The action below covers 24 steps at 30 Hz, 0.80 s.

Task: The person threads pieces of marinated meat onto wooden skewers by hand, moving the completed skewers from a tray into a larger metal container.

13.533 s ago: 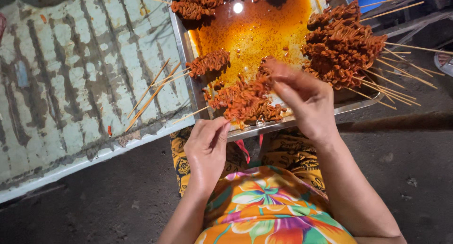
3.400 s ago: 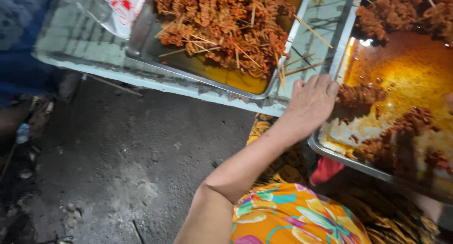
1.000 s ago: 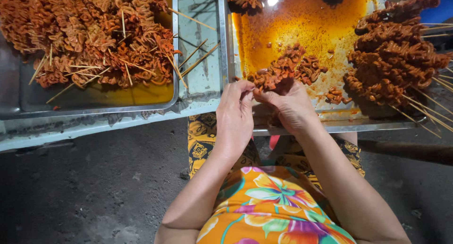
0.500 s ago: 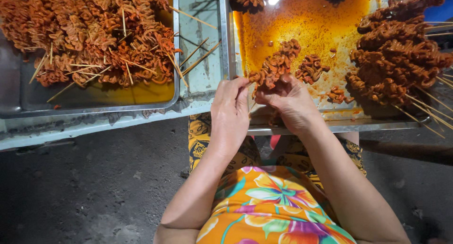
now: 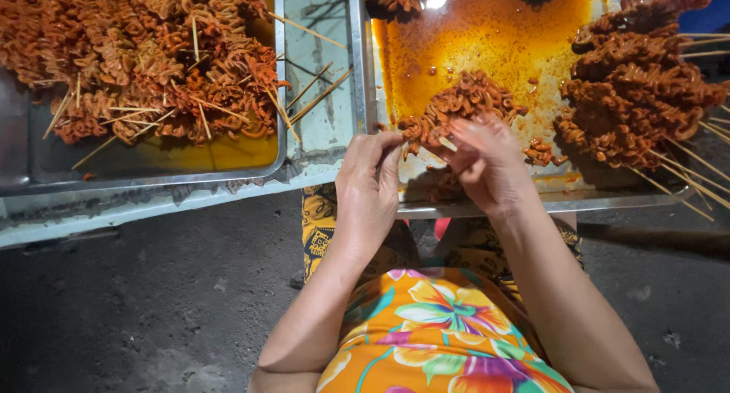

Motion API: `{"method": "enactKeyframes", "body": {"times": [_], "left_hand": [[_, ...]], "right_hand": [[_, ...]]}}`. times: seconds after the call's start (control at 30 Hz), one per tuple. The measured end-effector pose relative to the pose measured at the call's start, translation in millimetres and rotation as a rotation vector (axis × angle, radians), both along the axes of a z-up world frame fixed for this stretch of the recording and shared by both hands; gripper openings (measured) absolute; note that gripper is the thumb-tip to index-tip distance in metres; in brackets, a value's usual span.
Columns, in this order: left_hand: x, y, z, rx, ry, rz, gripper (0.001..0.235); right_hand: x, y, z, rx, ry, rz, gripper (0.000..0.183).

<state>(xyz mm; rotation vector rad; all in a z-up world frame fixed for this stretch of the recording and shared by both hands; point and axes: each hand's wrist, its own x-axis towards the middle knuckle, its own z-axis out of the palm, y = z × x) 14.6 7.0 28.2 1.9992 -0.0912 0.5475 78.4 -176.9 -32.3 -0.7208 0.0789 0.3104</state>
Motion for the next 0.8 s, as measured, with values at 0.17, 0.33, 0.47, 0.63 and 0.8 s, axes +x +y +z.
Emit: {"method": "enactKeyframes", "body": {"times": [0.17, 0.33, 0.47, 0.63, 0.8], "left_hand": [[1.2, -2.2, -5.4, -0.029, 0.086, 0.030, 0.010], [1.8, -6.3, -10.5, -0.031, 0.027, 0.033, 0.010], [-1.0, -6.6, -10.6, -0.016, 0.004, 0.032, 0.012], [0.6, -5.3, -8.7, -0.038, 0.024, 0.058, 0.011], [3.2, -1.9, -5.5, -0.025, 0.010, 0.066, 0.011]], "right_hand": [[0.1, 6.0, -1.1, -0.094, 0.029, -0.037, 0.023], [-0.6, 14.1, 6.5, -0.182, 0.022, -0.130, 0.038], [1.4, 19.6, 15.5, -0.178, 0.027, -0.168, 0.048], [-3.0, 18.1, 12.3, -0.193, -0.029, -0.145, 0.034], [-3.8, 16.8, 13.2, -0.166, -0.004, -0.081, 0.029]]}}
